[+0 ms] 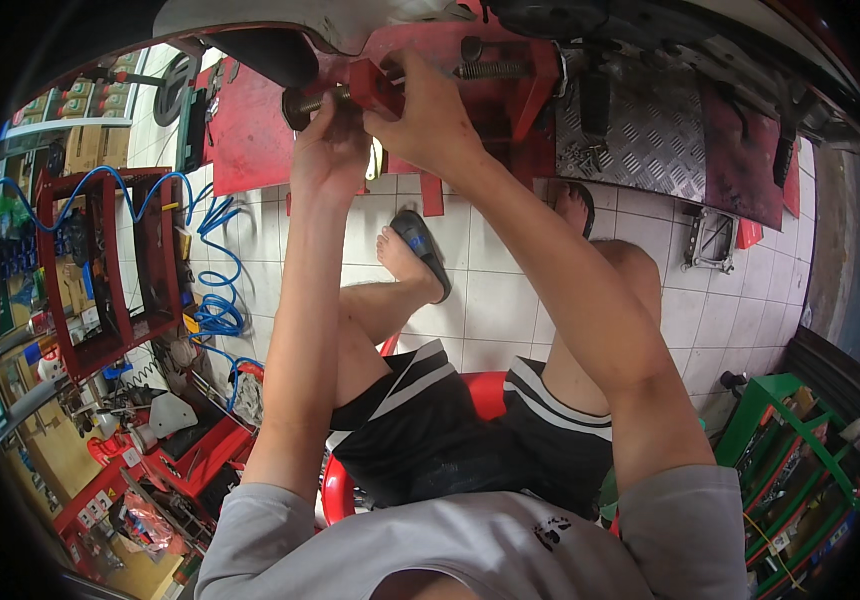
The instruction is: The person sits on a low stool and works on the brake assembly of a scooter. They handle brake shoes and springs, placing them into a red bench vise and manipulating them with their hands.
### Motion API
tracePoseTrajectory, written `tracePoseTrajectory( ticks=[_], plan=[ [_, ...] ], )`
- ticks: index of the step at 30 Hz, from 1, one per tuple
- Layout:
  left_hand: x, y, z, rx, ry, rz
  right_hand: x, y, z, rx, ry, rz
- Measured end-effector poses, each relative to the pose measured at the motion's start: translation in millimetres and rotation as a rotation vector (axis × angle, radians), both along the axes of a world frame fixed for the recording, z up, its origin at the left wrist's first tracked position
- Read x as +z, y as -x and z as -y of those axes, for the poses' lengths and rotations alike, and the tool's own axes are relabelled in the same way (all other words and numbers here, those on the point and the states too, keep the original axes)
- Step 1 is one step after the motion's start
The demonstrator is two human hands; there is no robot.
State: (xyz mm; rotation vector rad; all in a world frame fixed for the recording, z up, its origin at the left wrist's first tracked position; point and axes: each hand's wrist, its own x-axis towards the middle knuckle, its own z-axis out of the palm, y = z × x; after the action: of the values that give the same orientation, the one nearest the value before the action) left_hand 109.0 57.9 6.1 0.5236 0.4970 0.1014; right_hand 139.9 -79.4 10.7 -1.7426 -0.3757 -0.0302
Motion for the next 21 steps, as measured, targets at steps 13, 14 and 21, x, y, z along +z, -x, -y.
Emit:
tracePoseTrajectory(
  ticks=[13,14,21],
  plan=[
    [7,0,1,-0.019,0.014,-0.047,4,1,1,0.019,0.046,-0.001],
    [8,1,0,-0.019,0.026,-0.03,4,1,1,0.017,0.049,0.006],
    [14,0,4,-0.035,0.073,-0.024,6,2,2,0.025,0.052,-0.008]
  ],
)
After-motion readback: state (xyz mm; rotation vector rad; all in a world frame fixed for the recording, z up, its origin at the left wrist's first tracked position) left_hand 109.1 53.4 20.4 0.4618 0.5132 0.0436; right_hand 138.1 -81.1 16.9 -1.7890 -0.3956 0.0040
